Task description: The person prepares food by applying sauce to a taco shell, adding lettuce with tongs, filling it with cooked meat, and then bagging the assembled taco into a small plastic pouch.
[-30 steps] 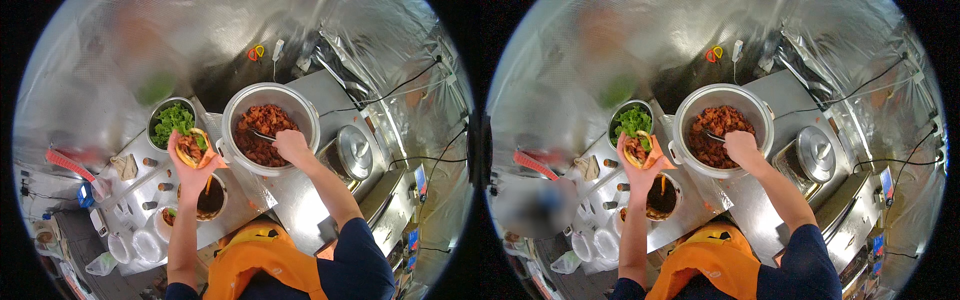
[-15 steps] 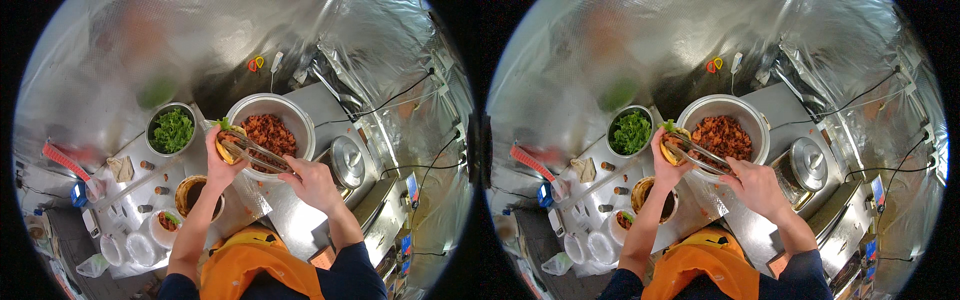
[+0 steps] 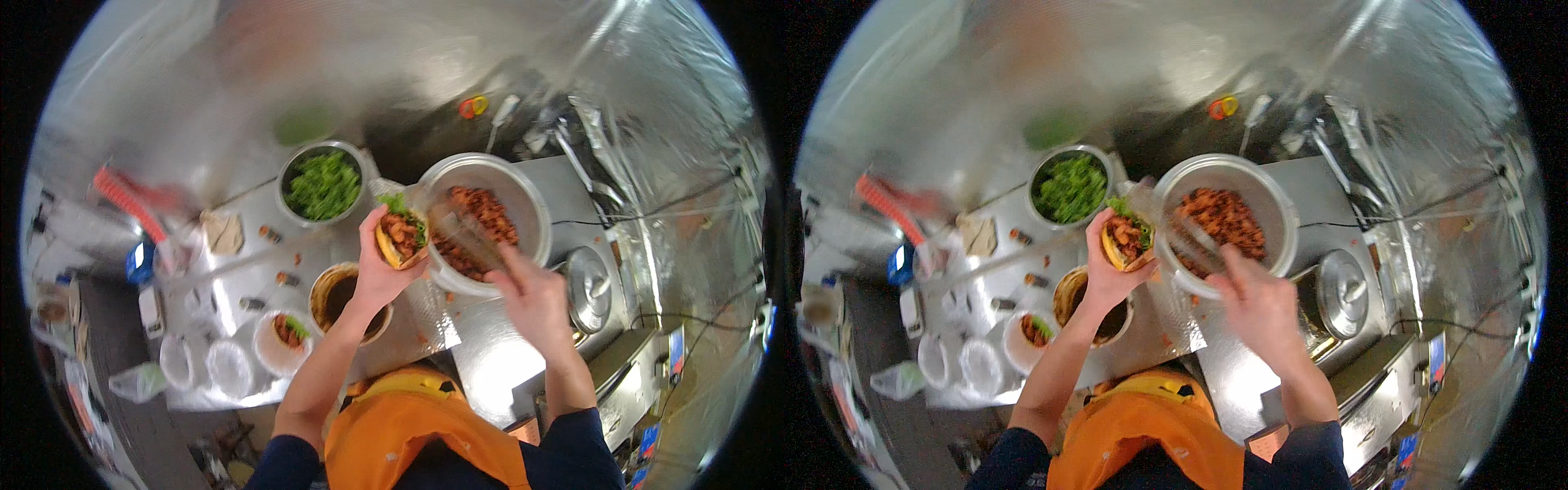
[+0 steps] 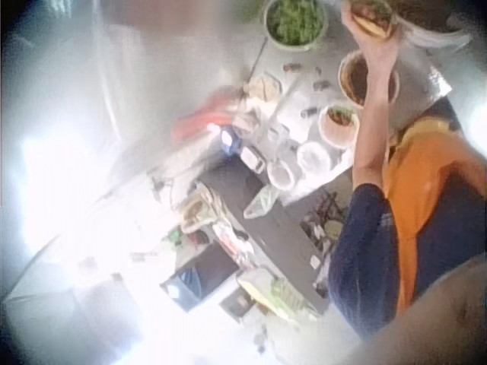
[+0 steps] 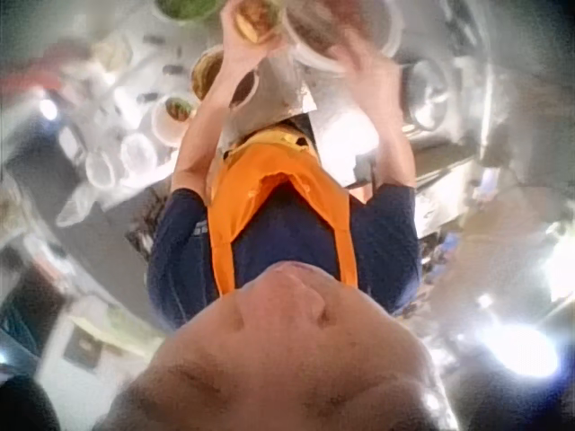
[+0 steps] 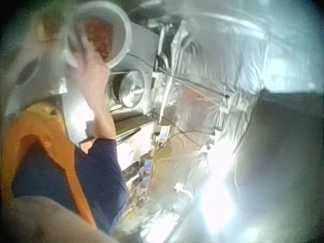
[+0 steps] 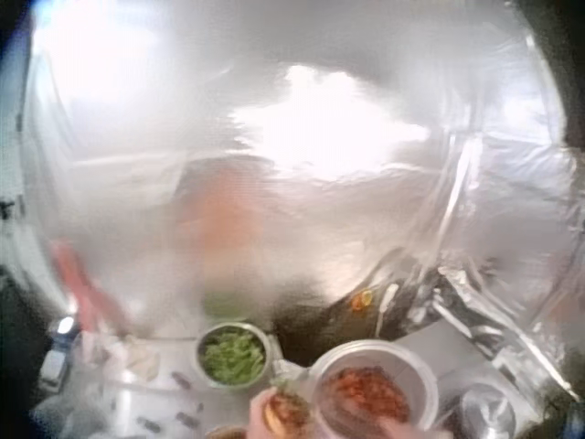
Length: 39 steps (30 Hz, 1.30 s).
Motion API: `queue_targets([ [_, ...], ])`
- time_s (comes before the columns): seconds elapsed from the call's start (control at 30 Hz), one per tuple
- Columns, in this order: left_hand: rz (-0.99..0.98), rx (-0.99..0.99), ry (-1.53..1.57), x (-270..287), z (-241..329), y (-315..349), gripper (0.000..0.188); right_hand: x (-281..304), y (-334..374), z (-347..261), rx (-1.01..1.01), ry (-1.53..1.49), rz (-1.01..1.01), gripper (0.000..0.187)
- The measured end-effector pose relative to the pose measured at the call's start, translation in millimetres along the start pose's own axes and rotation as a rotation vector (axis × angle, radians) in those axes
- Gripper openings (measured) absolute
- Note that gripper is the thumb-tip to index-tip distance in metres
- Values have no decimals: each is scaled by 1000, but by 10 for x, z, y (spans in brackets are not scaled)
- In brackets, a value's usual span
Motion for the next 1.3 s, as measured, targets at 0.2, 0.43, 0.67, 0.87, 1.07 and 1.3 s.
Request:
queue_targets([
  [0.2,86,36,-293,1187,264,786,119,9,88,276,-592,-87,-43,48],
  [0.43,313,227,-442,2802,330,2033,135,-395,346,355,-552,-276,-112,45],
  [0.67,238,472,-526,2949,-552,2575,134,-442,340,575,-634,-258,-142,48],
  [0.87,210,424,-624,2903,-735,2637,130,-245,488,1094,-649,-227,-119,63],
  [1.07,312,539,-357,2905,-568,2641,136,-327,0,1264,-527,205,-244,71],
  [1.3,242,421,-649,2797,-414,2532,133,-1295,-287,1448,-483,340,-562,48],
])
Point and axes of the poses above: each hand's wrist, its own y-axis away from the middle knuckle, its own x-axis out of the back of the hand, z = x × y, the point moved 4 cm from there along -y, towards the middle knuckle, and after that the axes turned 1 degree about x, right-handed, at the moved point
